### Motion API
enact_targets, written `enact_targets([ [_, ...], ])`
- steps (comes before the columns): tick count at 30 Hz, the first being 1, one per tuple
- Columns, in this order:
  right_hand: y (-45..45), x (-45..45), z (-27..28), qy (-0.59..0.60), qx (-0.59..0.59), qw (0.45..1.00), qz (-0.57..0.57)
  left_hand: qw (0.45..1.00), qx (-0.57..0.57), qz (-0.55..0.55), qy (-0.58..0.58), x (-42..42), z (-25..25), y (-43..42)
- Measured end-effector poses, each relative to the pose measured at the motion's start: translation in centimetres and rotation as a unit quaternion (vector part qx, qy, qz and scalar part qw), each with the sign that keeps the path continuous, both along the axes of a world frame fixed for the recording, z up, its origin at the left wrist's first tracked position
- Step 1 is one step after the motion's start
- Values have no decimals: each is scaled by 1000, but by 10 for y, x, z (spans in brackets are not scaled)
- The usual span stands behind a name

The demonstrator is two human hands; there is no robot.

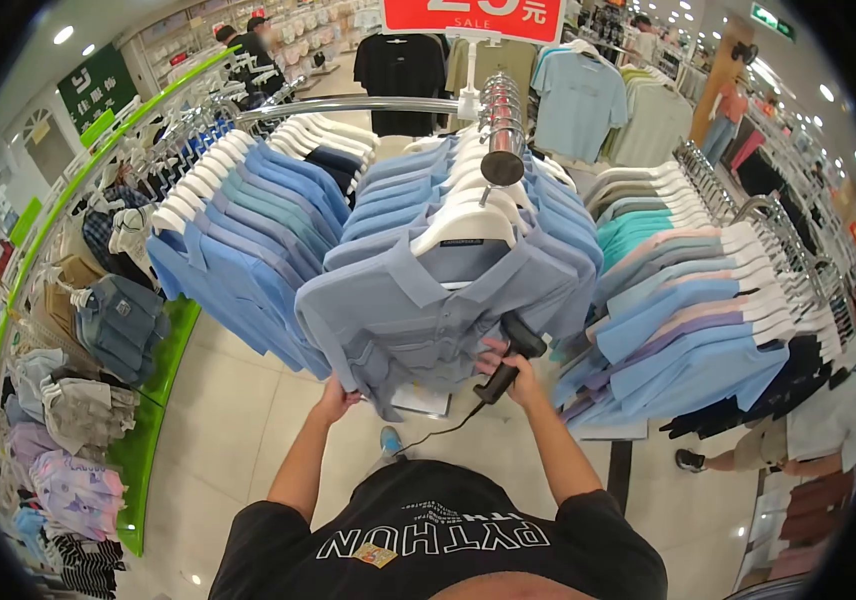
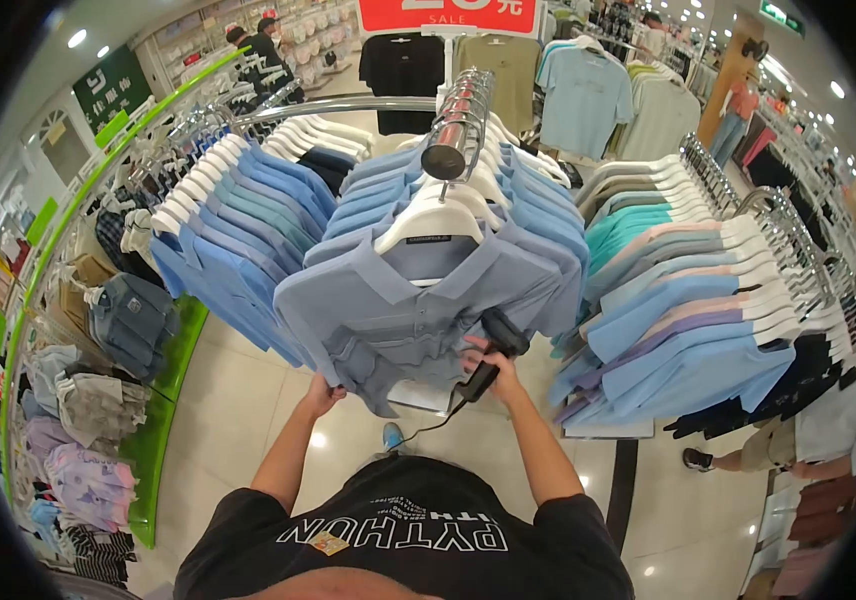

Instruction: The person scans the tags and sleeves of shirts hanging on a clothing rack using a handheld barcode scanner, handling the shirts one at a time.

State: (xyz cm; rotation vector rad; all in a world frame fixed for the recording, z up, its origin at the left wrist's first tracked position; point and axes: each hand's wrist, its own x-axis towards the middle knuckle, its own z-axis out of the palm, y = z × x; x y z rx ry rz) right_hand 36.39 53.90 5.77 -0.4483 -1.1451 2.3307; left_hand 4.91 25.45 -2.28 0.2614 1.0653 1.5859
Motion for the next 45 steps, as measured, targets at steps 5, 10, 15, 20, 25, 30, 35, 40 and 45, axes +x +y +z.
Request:
enact_targets([
  [5, -43, 10, 44, 42, 11, 999, -24, 906, -125, 108, 389, 55, -10, 17],
  [10, -62, 34, 80, 58, 104, 993, 6, 732, -119, 315, 592, 146, 63, 50],
  [15, -93, 39, 94, 133, 46, 988, 64, 746, -34, 178, 642, 215, 104, 81],
  [20, -112, 33, 111, 266, 42, 962, 48, 798, -109, 209, 555, 192, 47, 98],
  [25, -103, 40, 122, 371, -8, 928, 34, 719, -299, 237, 580, 138, -22, 43],
  [30, -93, 54, 133, 377, -23, 926, -4, 622, -340, 218, 670, 105, -50, -38],
  [35, -86, 63, 133, 363, -44, 930, -50, 669, -373, 145, 626, 94, -51, -95],
  [40, -74, 60, 132, 281, -20, 957, -71, 931, -286, -34, 225, 75, -63, -106],
  [45, -80, 63, 127, 97, -14, 986, -134, 979, -126, -44, -155, 99, 56, -34],
])
